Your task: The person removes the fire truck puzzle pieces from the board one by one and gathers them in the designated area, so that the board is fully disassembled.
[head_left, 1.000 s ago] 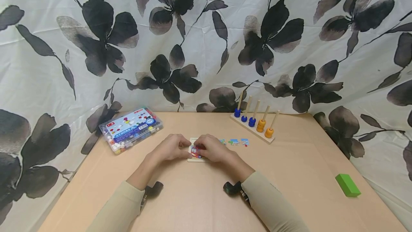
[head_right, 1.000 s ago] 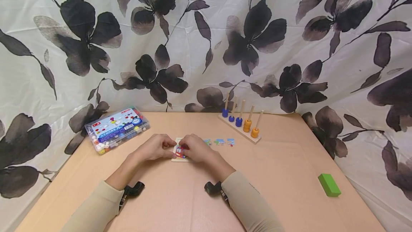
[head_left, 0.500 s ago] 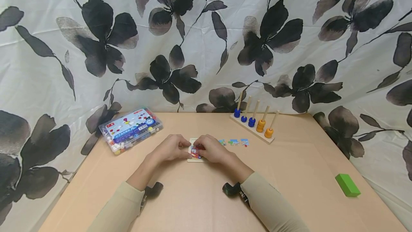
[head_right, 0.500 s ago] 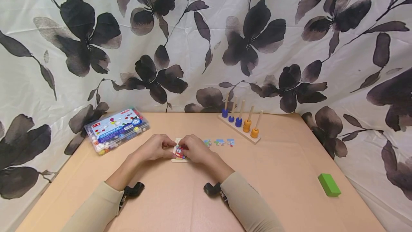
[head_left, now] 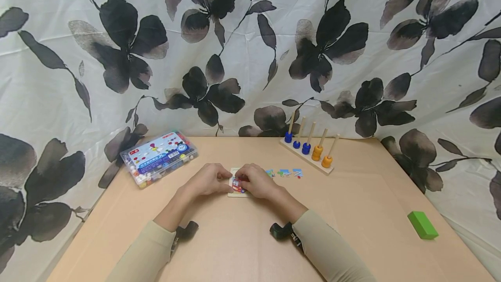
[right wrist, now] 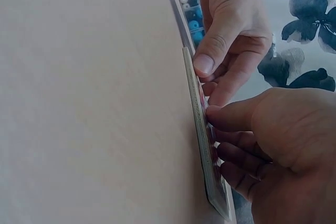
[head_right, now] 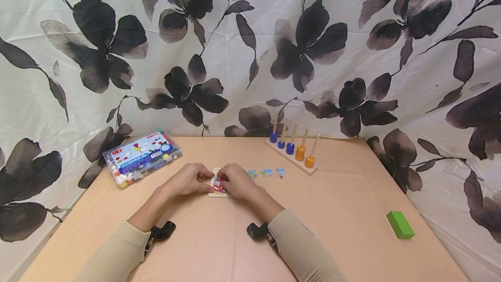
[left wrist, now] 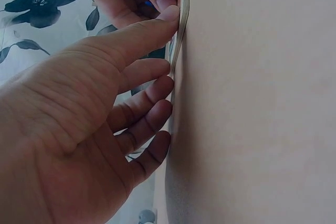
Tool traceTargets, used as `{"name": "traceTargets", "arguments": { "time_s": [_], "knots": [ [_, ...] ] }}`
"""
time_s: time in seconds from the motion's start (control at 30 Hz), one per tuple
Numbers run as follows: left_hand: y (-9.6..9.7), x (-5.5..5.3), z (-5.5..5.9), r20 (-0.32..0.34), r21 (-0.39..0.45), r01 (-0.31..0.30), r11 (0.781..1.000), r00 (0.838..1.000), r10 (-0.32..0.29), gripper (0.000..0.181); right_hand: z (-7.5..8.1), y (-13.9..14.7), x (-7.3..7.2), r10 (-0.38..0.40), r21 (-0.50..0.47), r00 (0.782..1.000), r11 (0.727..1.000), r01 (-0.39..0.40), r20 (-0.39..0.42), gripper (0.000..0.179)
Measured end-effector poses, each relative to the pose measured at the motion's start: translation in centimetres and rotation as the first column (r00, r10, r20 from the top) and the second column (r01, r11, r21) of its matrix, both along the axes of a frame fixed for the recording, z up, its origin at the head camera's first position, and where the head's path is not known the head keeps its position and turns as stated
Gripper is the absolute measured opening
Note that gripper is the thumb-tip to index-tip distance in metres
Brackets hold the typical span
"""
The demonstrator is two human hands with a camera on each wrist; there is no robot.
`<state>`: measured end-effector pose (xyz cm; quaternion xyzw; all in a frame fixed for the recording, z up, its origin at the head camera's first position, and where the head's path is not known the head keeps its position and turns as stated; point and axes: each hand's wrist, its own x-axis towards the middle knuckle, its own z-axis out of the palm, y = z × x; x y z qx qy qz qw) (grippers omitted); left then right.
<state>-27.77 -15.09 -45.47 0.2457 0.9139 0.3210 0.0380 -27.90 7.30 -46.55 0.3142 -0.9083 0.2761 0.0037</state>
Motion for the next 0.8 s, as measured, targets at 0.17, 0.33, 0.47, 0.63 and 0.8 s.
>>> {"name": "traceTargets", "arguments": {
  "time_s": [0.17,0.33,0.47,0.63,0.8],
  "knots": [
    [0.01,-0.01,-0.03,0.0,-0.003,-0.004,1.0,1.0,0.004,0.047,0.0,-0.03,-0.02,-0.002,0.004,1.0,1.0,0.002,0.009,0.019],
    [-0.01,0.0,0.04,0.004,-0.011,-0.013,1.0,1.0,0.013,0.047,0.01,-0.06,0.02,-0.008,0.005,1.0,1.0,0.008,0.012,0.019],
    [0.03,0.01,0.04,0.008,-0.012,-0.015,1.0,1.0,0.015,0.047,0.01,-0.08,0.06,-0.011,0.001,1.0,1.0,0.011,0.015,0.019],
    [-0.01,-0.01,-0.06,-0.005,-0.014,-0.009,1.0,1.0,0.009,0.047,0.06,-0.06,0.11,-0.013,-0.015,1.0,1.0,0.013,0.028,0.019],
    [0.01,-0.05,-0.07,0.0,-0.009,-0.008,1.0,1.0,0.008,0.047,-0.01,-0.04,0.08,-0.025,-0.032,0.998,0.999,0.027,0.05,0.024]
  ]
}}
